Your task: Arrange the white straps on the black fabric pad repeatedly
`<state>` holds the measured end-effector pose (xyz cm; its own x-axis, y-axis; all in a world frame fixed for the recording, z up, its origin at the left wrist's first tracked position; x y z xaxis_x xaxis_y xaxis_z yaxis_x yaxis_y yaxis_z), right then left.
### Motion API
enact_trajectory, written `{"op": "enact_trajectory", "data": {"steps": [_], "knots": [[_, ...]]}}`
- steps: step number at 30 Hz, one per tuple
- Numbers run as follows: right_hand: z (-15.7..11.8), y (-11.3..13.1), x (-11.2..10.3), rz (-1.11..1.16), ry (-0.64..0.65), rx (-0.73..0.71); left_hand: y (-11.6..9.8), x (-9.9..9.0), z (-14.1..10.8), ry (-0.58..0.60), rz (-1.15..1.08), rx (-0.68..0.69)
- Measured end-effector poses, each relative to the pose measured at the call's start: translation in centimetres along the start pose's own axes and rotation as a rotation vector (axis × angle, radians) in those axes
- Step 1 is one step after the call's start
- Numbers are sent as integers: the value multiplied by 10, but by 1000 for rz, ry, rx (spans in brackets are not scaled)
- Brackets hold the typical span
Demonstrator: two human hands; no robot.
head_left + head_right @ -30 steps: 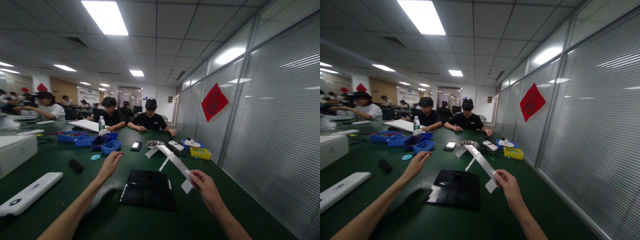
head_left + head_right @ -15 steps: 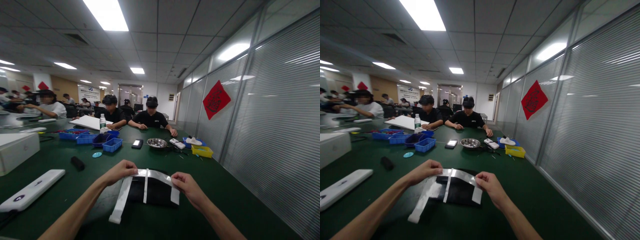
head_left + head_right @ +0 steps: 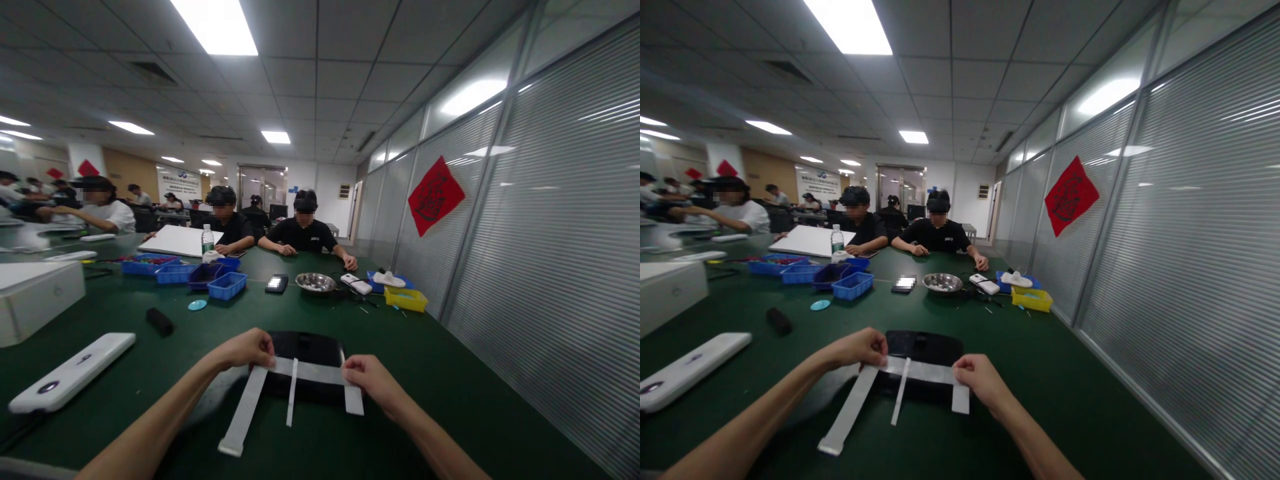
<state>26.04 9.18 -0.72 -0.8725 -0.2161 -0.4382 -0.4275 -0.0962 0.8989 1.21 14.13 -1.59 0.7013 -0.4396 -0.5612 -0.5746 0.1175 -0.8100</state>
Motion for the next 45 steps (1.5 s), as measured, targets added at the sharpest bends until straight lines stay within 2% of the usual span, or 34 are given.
{"op": "enact_trajectory", "data": {"steps": [9,19,27,34,38,42,45], "knots": [[5,-9,-4,-103,-11,5,9,6,4,16,164,-63],[4,4,-1,-265,-47,-94,6,1,3,-76,364,-104],[2,5,-1,-322,-49,-83,2,0,4,-123,483,-61],[1,4,0,-391,-68,-92,-2,-2,-1,-148,582,-85],[-2,10,1,-470,-91,-122,-21,4,-8,-138,591,22],[-2,7,3,-485,-79,-127,-45,27,-19,6,526,239],[0,6,2,-527,-87,-143,-52,34,-25,71,485,290]]}}
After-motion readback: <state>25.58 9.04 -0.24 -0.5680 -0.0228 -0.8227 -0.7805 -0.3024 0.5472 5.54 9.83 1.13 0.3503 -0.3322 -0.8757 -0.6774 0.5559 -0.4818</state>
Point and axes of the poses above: each hand's wrist, its own z-axis towards the middle knuckle, its own x-axis out of the palm, y = z × x, the point moved 10 cm from there along z, towards the middle knuckle, and after that the axes turned 4 degrees about -x, right-handed, at the moved point
